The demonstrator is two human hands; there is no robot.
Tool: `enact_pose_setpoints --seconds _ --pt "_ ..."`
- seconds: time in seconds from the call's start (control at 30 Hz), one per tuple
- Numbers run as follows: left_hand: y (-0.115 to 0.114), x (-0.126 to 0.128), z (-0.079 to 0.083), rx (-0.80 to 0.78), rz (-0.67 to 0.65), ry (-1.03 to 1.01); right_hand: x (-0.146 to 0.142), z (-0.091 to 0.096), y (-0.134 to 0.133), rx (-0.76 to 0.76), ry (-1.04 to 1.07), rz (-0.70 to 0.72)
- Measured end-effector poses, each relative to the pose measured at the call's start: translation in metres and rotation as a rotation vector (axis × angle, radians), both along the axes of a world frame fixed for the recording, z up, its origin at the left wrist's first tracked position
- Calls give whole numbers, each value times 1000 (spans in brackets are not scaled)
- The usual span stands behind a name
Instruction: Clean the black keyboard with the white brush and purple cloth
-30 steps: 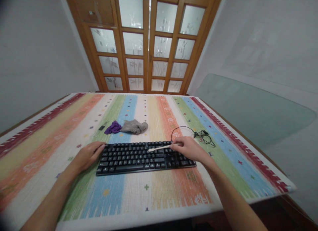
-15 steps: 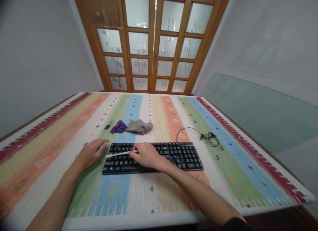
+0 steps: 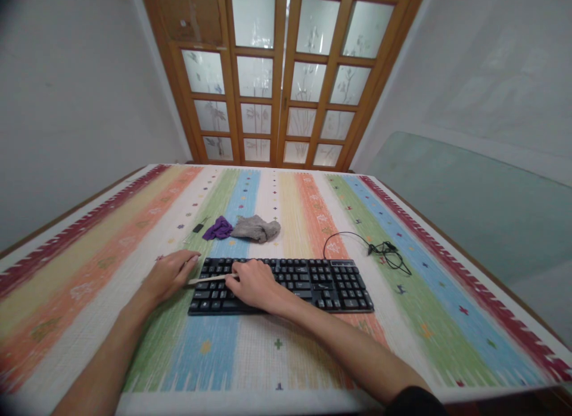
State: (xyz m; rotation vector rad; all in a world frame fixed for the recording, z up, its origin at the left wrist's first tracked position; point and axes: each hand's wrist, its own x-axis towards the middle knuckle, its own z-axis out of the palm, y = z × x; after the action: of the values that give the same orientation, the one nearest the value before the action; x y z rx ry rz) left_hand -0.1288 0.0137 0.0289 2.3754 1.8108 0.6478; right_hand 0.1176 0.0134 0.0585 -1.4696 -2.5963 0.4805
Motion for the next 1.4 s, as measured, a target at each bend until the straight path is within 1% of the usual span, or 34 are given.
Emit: enact_pose_setpoints --seconds 0.33,0.5,0.7,0.87,1.03,1.4 --pt "1 2 -3 -16 -42 -10 19 2 -3 21 -35 -13" --pt "-1 4 0 -36 -44 33 35 7 -3 3 -75 -42" --pt "-3 8 4 -80 -60 30 60 9 -4 -29 -82 -94" --pt "-4 9 4 -143 -75 13 84 8 -5 -47 -78 -123" --pt "-4 8 1 -159 -47 22 105 10 -6 -63 -58 -154" --pt "-4 9 0 -165 -37 21 148 14 -5 -106 0 -212"
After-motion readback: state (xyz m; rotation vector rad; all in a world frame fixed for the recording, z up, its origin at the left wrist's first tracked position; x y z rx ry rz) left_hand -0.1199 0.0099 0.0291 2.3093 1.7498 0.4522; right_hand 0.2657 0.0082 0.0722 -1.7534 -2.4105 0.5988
